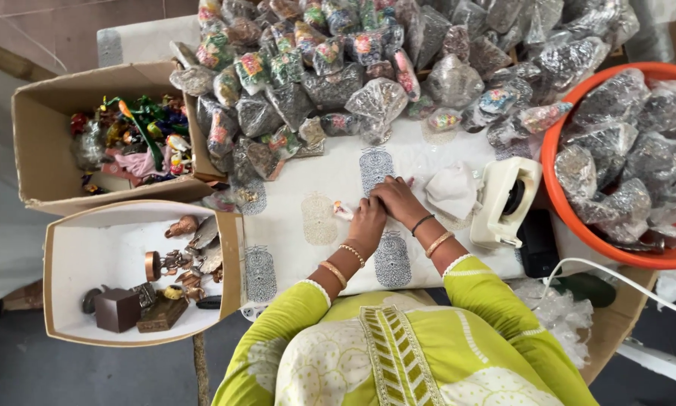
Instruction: The person wraps small decorative figurines in clear plastic film at a work table, pressing the wrap around each item and placing the wrapped pieces into a large orange basin and boxes. They pick unwrapped figurines from a box, wrap them one at a time, and set finished pieces aside.
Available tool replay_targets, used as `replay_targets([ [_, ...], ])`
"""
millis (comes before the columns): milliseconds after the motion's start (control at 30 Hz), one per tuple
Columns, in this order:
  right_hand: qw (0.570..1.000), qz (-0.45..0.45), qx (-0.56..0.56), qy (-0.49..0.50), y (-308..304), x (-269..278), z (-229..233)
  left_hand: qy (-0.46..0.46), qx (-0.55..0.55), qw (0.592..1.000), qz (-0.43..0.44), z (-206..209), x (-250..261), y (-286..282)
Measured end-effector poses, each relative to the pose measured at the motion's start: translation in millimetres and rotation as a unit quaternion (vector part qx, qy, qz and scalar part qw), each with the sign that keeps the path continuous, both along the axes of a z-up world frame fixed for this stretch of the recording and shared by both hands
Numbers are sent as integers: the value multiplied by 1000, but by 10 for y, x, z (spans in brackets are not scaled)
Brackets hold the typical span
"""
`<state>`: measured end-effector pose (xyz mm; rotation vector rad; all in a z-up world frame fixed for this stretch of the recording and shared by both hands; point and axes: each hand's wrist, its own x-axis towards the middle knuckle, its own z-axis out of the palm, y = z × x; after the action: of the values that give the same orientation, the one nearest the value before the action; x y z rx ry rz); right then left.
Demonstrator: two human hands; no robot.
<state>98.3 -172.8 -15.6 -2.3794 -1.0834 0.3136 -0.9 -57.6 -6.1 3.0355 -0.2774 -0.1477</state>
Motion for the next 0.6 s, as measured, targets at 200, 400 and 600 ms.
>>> replay_targets([
  [200, 999, -17, 24, 34, -45, 49, -200, 15, -131, 990, 48, -116, 45, 115],
  [400, 998, -6, -1, 56, -39, 129, -190, 86, -217, 968, 91, 4, 152, 257],
  [600, 999, -14, 0, 43, -53, 99, -303, 86, -182, 977, 68, 139, 278, 282],
])
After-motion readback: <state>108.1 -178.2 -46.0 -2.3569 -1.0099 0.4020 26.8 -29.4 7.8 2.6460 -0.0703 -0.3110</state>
